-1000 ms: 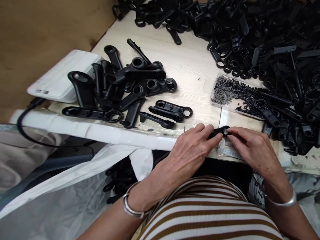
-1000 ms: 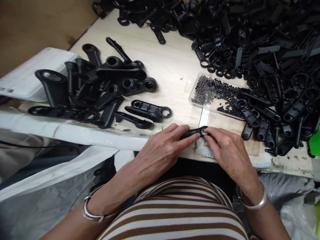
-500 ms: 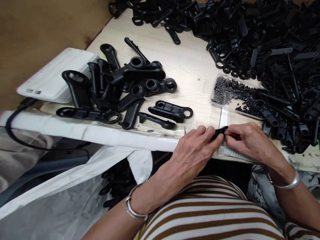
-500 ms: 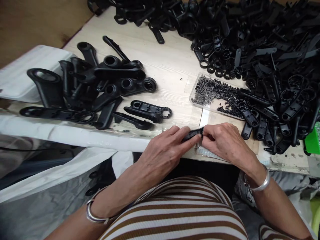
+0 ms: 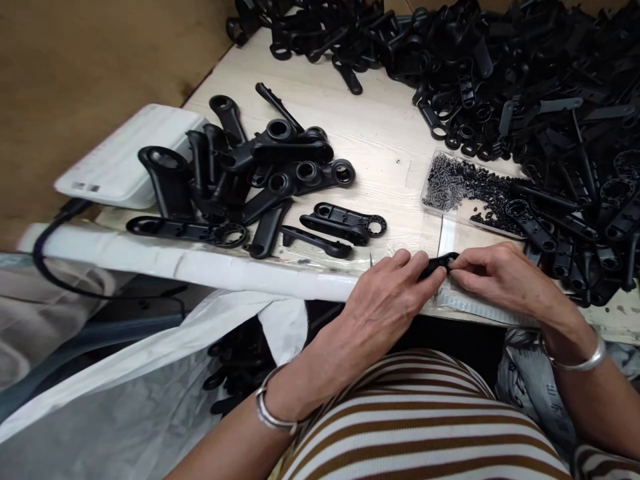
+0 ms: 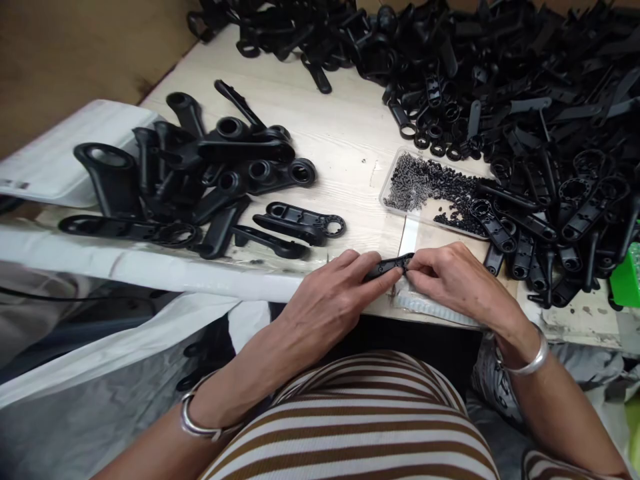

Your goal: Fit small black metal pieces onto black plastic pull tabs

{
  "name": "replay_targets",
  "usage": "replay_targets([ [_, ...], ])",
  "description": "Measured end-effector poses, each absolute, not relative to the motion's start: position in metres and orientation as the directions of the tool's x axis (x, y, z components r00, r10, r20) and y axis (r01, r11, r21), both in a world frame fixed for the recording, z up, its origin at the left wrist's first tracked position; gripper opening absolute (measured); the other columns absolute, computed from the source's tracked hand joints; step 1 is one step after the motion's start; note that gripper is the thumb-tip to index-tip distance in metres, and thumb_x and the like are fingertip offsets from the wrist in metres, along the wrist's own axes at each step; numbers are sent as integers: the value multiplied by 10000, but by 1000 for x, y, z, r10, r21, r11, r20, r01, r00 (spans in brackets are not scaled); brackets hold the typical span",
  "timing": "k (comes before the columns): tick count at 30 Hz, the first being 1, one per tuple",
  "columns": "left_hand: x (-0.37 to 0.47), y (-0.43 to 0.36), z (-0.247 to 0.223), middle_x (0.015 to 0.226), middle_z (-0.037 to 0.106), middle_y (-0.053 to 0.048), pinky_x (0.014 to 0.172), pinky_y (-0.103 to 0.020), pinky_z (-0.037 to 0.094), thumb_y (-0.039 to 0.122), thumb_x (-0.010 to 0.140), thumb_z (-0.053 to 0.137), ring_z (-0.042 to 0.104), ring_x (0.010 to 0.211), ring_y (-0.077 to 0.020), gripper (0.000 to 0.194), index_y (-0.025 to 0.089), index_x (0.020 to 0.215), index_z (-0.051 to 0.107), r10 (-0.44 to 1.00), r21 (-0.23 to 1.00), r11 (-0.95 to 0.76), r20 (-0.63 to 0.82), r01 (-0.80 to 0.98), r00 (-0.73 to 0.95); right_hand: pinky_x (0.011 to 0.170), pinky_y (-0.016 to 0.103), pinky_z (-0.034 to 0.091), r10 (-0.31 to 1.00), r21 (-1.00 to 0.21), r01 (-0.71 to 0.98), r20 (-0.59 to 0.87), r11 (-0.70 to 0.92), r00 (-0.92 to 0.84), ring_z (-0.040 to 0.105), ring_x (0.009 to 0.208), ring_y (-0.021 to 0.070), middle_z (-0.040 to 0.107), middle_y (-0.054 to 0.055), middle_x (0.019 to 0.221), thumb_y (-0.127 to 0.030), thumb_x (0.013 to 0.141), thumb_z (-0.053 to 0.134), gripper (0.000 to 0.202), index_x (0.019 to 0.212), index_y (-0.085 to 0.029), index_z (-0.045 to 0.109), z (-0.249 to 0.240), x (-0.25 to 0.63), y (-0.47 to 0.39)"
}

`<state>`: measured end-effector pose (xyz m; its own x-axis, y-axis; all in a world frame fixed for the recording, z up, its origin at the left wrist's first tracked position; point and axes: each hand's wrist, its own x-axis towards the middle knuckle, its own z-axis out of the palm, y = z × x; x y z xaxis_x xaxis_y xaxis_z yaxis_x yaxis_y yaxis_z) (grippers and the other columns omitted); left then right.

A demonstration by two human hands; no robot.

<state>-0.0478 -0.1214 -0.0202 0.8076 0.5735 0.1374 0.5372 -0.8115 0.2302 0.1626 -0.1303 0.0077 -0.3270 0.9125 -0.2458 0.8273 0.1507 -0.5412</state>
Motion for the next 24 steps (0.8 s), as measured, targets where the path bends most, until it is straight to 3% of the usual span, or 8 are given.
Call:
replay_targets([
  [5,-49,-120,-25,1004,622,-74,703,-301,489,39,926,409,529,818,-195,352,177,1183,605,577,243,-810,168,534,799,617,221,452,968,-605,792,-144,80,-207,631,624,121,736,22,755,-282,901,525,262,1007,-185,744,0,173,-148],
  [10,-51,-122,-29,999,643,-78,751,-281,507,13,919,392,559,835,-180,329,156,1077,642,590,265,-804,246,533,769,547,224,480,993,-688,724,-111,-49,-38,603,521,119,678,5,603,-343,895,564,260,982,-185,750,-1,181,-169],
  [15,-52,-123,-32,985,647,-94,735,-277,522,-12,894,400,576,855,-179,326,144,1037,648,599,329,-797,327,506,731,525,230,500,979,-763,615,-183,-196,85,595,484,120,634,-8,527,-358,877,597,252,952,-170,747,-6,179,-185],
  [17,-51,-124,-33,984,651,-97,731,-278,527,-21,887,393,582,860,-177,330,143,1018,647,600,352,-797,375,491,707,580,251,537,966,-828,499,-205,-257,158,628,526,130,653,1,556,-376,858,626,268,979,-161,733,-11,172,-187],
  [20,-50,-126,-33,990,655,-104,729,-286,535,-19,883,407,584,850,-176,305,139,1016,632,595,383,-803,472,457,650,677,317,590,923,-941,151,-252,-304,291,693,656,157,733,50,820,-425,777,717,456,1155,-178,652,-20,153,-186],
  [22,-49,-129,-34,1020,650,-118,733,-296,542,-15,879,433,583,848,-179,287,132,1045,615,582,400,-813,519,424,626,703,344,607,894,-948,-103,-317,-300,317,707,740,170,726,59,970,-415,715,773,623,1267,-214,566,-23,138,-181],
  [24,-48,-131,-36,1076,635,-136,744,-304,549,-14,870,466,586,877,-184,299,130,1099,594,568,407,-822,547,397,615,717,342,614,886,-919,-280,-357,-276,297,693,784,164,709,38,990,-369,657,814,680,1266,-229,546,-25,125,-175],
])
